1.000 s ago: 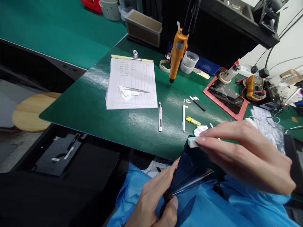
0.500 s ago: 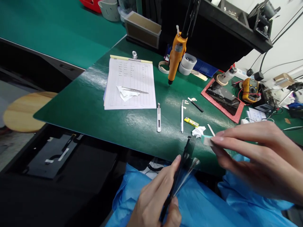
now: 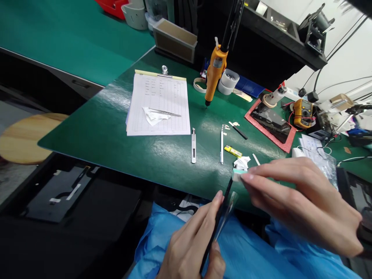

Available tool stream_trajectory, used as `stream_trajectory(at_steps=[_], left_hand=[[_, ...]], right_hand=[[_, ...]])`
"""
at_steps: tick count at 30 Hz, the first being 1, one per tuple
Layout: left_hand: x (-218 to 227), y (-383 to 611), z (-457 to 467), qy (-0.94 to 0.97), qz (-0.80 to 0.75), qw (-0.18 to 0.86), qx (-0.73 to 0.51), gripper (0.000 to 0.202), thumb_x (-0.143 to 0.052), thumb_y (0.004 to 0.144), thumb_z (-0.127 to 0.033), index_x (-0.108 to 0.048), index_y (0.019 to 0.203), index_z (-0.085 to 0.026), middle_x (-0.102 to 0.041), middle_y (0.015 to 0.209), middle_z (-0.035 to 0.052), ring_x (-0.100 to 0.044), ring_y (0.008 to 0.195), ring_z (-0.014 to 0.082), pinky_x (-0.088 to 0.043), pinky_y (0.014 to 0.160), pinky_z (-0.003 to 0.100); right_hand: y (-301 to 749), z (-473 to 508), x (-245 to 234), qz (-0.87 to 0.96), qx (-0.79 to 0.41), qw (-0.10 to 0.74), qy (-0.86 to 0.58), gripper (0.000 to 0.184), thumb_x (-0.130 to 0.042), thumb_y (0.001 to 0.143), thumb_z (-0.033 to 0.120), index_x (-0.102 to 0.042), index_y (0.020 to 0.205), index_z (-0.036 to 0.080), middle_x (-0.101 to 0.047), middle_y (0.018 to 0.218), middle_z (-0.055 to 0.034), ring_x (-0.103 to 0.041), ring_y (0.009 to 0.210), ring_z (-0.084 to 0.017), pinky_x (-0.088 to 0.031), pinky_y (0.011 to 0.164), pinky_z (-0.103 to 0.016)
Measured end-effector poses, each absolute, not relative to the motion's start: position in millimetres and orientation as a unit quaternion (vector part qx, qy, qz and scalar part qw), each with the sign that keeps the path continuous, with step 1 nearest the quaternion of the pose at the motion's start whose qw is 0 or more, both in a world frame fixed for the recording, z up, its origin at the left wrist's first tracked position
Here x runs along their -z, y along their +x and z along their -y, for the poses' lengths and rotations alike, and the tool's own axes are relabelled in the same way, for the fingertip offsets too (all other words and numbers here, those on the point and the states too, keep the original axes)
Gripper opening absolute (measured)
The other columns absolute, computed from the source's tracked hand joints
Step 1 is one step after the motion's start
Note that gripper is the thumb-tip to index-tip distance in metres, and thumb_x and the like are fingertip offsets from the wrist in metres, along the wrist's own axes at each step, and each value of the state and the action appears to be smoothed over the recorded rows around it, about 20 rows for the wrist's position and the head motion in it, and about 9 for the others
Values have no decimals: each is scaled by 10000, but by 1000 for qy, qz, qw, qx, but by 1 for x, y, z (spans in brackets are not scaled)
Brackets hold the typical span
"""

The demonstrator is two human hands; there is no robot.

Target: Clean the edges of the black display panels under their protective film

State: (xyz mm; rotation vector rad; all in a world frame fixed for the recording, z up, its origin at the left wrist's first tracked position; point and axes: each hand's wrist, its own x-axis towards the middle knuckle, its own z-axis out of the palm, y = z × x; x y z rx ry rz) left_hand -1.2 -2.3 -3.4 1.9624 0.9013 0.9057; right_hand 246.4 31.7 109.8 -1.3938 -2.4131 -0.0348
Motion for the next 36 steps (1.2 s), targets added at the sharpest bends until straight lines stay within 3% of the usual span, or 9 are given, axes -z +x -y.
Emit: stream_trajectory(at_steps=[4,7,14,18,23,26,30,36], left_hand=[[5,4,4,764,-359,378,-380,947,-438,1063,-21,-193,1922,-337,-682,1737,37,-738,1518,210,-644,1186,266],[6,8,6,751,-369,371,-402,940,-408,1061,-10,-214,1918,-343,-689,1726,30,-737,1518,200,-645,1175,255],[7,10,8,750,-382,356,-406,947,-420,1054,-6,-221,1918,-339,-692,1726,33,-744,1510,214,-657,1172,276],[7,5,5,775,-374,336,-383,959,-435,1051,-11,-177,1926,-306,-702,1715,62,-759,1492,220,-674,1146,276],[7,0,3,787,-362,328,-378,990,-469,1031,-3,-151,1928,-277,-692,1727,77,-756,1496,220,-657,1167,269],[7,4,4,775,-360,352,-383,980,-455,1040,-1,-168,1926,-305,-682,1740,54,-741,1517,224,-652,1183,284],[6,11,7,747,-380,365,-405,938,-411,1056,-12,-227,1915,-341,-710,1706,28,-764,1482,206,-660,1157,267],[7,13,12,752,-402,344,-394,894,-398,1066,-28,-276,1902,-319,-722,1689,43,-768,1470,181,-651,1103,206]], right_hand=[[264,-37,-117,863,31,170,-475,529,-755,1037,40,-743,1499,297,-874,1212,-90,-872,1001,-306,-757,865,-460],[276,-38,-126,877,20,146,-458,590,-781,1012,28,-739,1535,298,-869,1236,-88,-875,957,-295,-757,831,-440],[276,-37,-128,896,15,140,-422,392,-700,1095,83,-741,1468,199,-846,1164,-130,-852,914,-265,-746,805,-403],[255,-29,-117,855,1,193,-481,277,-592,1190,162,-769,1389,235,-843,1095,-99,-842,951,-241,-738,847,-386],[240,-30,-108,856,-37,207,-472,288,-521,1230,209,-763,1383,240,-866,1140,-75,-852,1036,-225,-748,909,-367],[250,-40,-110,868,22,189,-459,275,-648,1164,151,-750,1407,228,-866,1161,-97,-856,1019,-247,-753,887,-396],[275,-52,-122,906,56,157,-389,473,-784,1017,-2,-743,1463,151,-852,1211,-141,-857,966,-239,-746,862,-365],[287,-50,-138,906,33,119,-404,441,-763,1066,83,-722,1490,200,-866,1239,-127,-869,925,-237,-756,878,-377]])
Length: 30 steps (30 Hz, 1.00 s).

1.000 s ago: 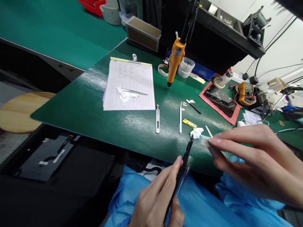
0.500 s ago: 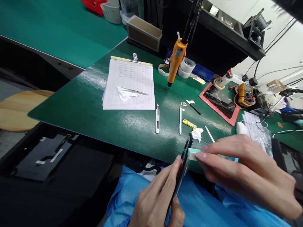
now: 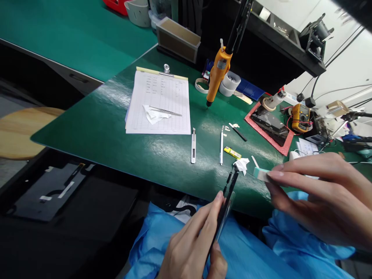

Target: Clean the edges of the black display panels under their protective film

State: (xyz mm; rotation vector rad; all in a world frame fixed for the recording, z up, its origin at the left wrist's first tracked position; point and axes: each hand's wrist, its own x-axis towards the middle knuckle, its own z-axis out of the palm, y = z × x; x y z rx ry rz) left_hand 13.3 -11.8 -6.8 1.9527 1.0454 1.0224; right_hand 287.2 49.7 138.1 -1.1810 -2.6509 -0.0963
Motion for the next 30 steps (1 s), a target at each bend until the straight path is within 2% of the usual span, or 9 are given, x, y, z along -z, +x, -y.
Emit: stream_trajectory(at_steps=[4,8,12,18,25,30], left_hand=[[8,15,12,758,-415,322,-388,860,-409,1059,-44,-333,1880,-288,-738,1677,47,-783,1449,176,-644,1087,180],[6,19,12,760,-415,306,-396,853,-420,1031,-20,-382,1854,-242,-772,1631,82,-817,1401,220,-681,1059,221],[5,17,8,768,-408,303,-389,882,-427,1025,14,-336,1872,-216,-756,1649,98,-780,1460,220,-651,1156,260],[6,9,0,803,-364,289,-374,896,-466,1001,22,-308,1869,-138,-725,1682,128,-727,1528,194,-581,1232,228],[9,9,-1,800,-361,297,-377,886,-457,997,24,-329,1857,-141,-728,1678,125,-725,1529,179,-571,1233,213],[9,8,0,796,-362,301,-381,935,-450,985,28,-277,1884,-163,-723,1686,123,-745,1509,215,-617,1203,252]], right_hand=[[281,-43,-140,890,42,128,-436,390,-741,1087,103,-736,1456,231,-870,1196,-114,-869,924,-242,-755,853,-377],[283,-40,-141,879,12,131,-459,433,-722,1082,66,-750,1453,288,-871,1174,-89,-864,926,-243,-754,838,-385],[281,-36,-136,880,-43,135,-453,393,-669,1101,64,-774,1415,275,-846,1122,-95,-850,946,-245,-737,831,-367],[260,-31,-119,860,-48,189,-472,322,-706,1063,45,-783,1304,245,-844,1083,-77,-854,975,-237,-730,890,-350],[258,-39,-114,879,-63,191,-433,259,-576,1177,111,-764,1332,197,-845,1097,-100,-843,1037,-196,-715,942,-311],[260,-43,-111,877,-60,194,-436,303,-625,1113,70,-775,1331,219,-863,1073,-82,-866,981,-213,-746,884,-334]])
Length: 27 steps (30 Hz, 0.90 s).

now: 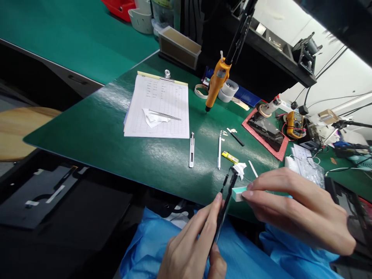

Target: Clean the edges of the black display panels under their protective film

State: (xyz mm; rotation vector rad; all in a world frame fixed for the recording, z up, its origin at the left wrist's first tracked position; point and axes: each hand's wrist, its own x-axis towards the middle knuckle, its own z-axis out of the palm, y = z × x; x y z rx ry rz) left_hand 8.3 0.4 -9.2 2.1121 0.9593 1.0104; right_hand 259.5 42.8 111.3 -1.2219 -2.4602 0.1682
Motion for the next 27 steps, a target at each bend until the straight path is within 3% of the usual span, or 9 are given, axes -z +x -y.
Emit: stream_trajectory(at_steps=[5,11,18,27], left_hand=[[11,7,-2,801,-359,306,-368,978,-453,989,13,-203,1912,-192,-722,1694,107,-760,1489,214,-623,1188,243],[13,7,-4,796,-352,330,-365,951,-471,1010,0,-239,1909,-208,-704,1715,109,-785,1456,239,-659,1140,249],[8,5,-4,791,-355,342,-362,916,-448,1067,-20,-195,1919,-243,-657,1765,83,-730,1529,218,-607,1216,247],[6,4,-5,789,-354,343,-367,956,-438,1069,-12,-132,1929,-295,-656,1767,48,-726,1530,193,-596,1225,235]], right_hand=[[259,-48,-111,877,-51,215,-427,285,-616,1126,56,-778,1316,194,-859,1100,-85,-864,969,-191,-734,879,-296],[263,-51,-115,879,4,205,-430,432,-821,960,-21,-790,1336,190,-864,1108,-108,-876,952,-256,-737,779,-343],[257,-48,-105,843,32,276,-460,249,-680,1097,43,-788,1236,218,-818,1042,-80,-829,871,-199,-723,773,-328],[259,-43,-107,870,-40,219,-440,277,-680,1096,84,-776,1325,206,-855,1064,-83,-859,932,-212,-741,840,-333]])
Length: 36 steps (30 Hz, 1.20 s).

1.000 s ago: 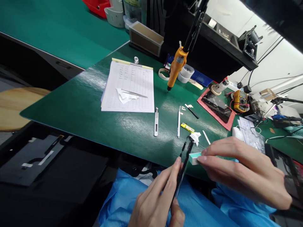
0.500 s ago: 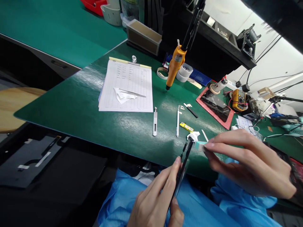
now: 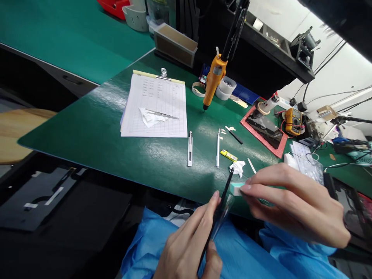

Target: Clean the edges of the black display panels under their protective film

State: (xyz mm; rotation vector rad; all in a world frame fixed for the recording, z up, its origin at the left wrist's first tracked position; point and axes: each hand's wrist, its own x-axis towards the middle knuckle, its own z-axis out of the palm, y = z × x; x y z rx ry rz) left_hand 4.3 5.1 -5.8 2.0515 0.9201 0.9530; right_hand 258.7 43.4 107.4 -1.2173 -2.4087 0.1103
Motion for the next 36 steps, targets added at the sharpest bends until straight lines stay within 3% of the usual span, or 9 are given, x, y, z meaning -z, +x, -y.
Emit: stream_trajectory(at_steps=[4,8,13,20,28,33,36], left_hand=[[6,5,-5,789,-349,343,-371,972,-439,1063,-6,-115,1930,-301,-670,1751,46,-726,1530,193,-599,1230,241],[7,5,-6,790,-347,347,-366,973,-437,1060,-5,-119,1929,-304,-681,1739,50,-735,1521,200,-619,1206,244],[7,4,-5,789,-339,355,-370,965,-440,1060,-3,-135,1928,-295,-688,1730,67,-743,1510,203,-626,1186,230],[8,7,-6,779,-341,362,-381,1006,-423,1033,17,-130,1929,-333,-699,1709,36,-758,1483,183,-617,1188,216],[11,10,-2,747,-344,407,-397,1024,-414,1026,8,-158,1918,-423,-726,1659,3,-792,1429,188,-656,1116,212],[11,7,-3,763,-346,394,-378,1013,-424,1036,4,-141,1922,-398,-686,1726,8,-756,1492,203,-636,1174,244],[11,7,-2,772,-347,390,-362,996,-441,1045,-7,-146,1924,-370,-689,1729,22,-762,1486,214,-640,1173,254]], right_hand=[[257,-45,-105,880,-52,201,-427,282,-645,1143,108,-765,1377,211,-865,1093,-86,-862,988,-193,-734,890,-314],[255,-51,-106,882,-30,207,-422,284,-722,1091,55,-751,1348,172,-869,1138,-105,-856,1027,-198,-736,918,-326],[258,-57,-114,879,25,207,-429,447,-789,992,-35,-769,1337,248,-888,1134,-82,-869,945,-212,-743,807,-315],[256,-58,-107,875,7,229,-427,266,-739,1064,41,-768,1277,198,-867,1080,-99,-855,927,-202,-727,821,-308],[257,-66,-111,862,90,241,-437,265,-819,1000,-10,-792,1178,184,-853,1009,-100,-835,824,-193,-709,718,-299],[261,-56,-115,870,41,215,-442,401,-775,1000,-37,-780,1300,229,-861,1086,-93,-854,876,-227,-722,726,-330],[263,-50,-113,879,18,189,-437,365,-758,1054,39,-765,1362,234,-864,1137,-87,-865,958,-236,-735,801,-338]])
